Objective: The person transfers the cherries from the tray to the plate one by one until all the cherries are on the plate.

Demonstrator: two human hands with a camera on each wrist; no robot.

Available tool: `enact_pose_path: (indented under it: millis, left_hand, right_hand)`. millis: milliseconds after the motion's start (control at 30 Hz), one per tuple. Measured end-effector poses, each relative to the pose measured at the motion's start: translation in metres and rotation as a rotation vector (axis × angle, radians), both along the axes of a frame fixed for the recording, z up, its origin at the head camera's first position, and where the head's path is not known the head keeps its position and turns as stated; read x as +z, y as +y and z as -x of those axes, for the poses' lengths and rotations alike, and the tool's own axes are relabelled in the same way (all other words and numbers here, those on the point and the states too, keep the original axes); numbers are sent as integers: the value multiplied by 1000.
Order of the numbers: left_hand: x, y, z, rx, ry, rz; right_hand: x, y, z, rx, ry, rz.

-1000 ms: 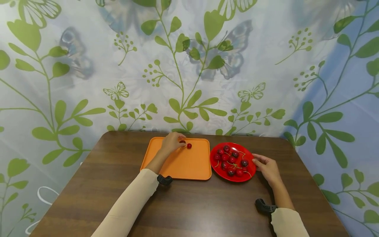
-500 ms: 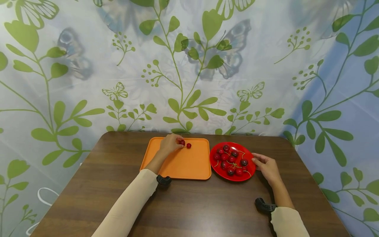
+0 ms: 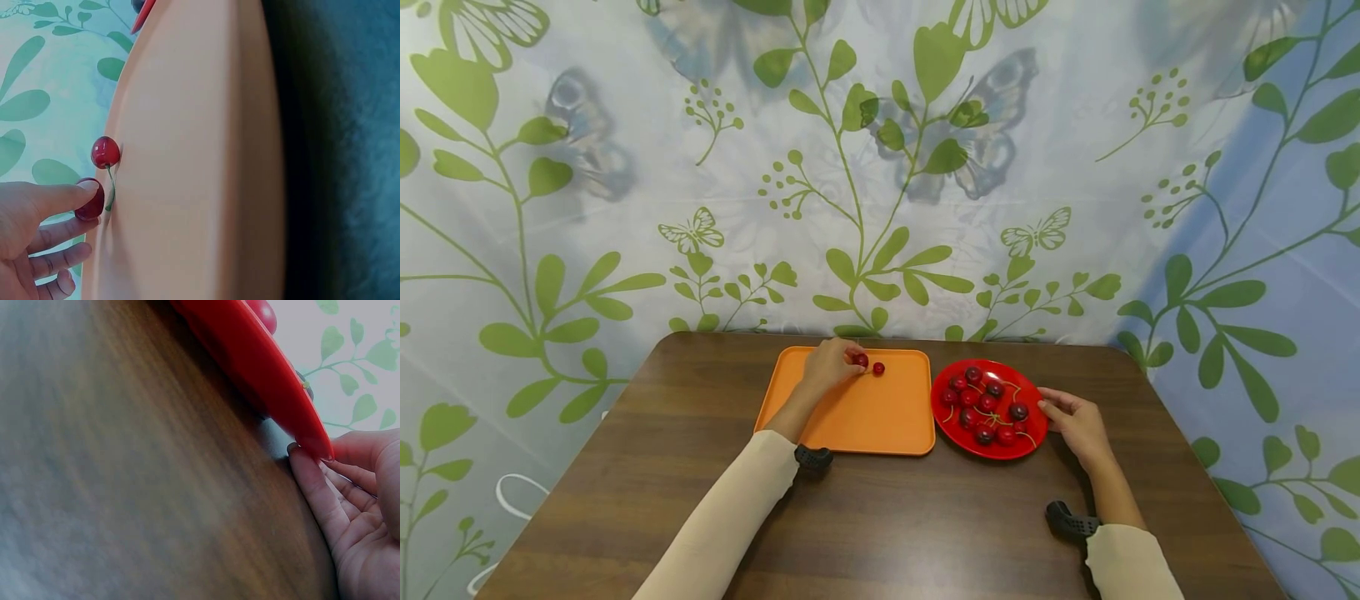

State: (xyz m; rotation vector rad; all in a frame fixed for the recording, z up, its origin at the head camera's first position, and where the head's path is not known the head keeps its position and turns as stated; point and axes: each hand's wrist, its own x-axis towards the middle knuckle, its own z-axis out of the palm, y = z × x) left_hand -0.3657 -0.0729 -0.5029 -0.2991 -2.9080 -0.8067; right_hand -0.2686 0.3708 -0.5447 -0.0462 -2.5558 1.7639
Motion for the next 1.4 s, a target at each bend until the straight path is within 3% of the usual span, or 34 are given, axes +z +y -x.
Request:
enact_pose_path:
  millis: [467,1400]
  left_hand:
    - [4,1,-9,-25,51,-47]
    - [29,24,-36,-142,107,-63]
  right_hand:
    - [-1,1,-2,-13,-9,-35]
    - [1,-1,0,-15,-10,-47]
